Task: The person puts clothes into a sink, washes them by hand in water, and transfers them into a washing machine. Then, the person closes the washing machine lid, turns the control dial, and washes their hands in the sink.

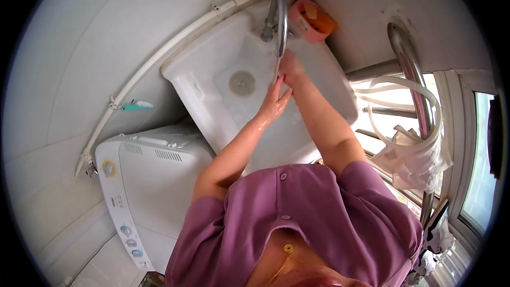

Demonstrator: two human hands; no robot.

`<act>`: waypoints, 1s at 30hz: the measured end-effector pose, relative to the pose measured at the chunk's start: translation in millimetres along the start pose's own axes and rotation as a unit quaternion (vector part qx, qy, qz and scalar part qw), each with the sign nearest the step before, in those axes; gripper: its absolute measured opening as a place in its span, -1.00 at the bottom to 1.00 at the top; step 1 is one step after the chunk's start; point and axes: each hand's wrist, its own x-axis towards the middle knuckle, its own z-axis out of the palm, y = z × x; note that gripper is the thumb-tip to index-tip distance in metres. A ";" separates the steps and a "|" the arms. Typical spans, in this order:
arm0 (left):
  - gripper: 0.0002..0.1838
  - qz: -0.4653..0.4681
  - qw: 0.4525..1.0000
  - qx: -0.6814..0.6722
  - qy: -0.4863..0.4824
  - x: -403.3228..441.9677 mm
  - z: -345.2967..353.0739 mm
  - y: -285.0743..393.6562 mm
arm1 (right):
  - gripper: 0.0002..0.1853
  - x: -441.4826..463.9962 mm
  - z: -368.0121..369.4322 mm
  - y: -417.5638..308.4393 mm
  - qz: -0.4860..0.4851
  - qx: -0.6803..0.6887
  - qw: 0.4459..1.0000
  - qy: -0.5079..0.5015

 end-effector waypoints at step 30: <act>-0.44 -0.209 0.764 0.548 -0.269 -67.6 -110.3 -40.5 | -0.63 -266.6 6.6 -107.8 -0.338 -0.615 0.681 -0.206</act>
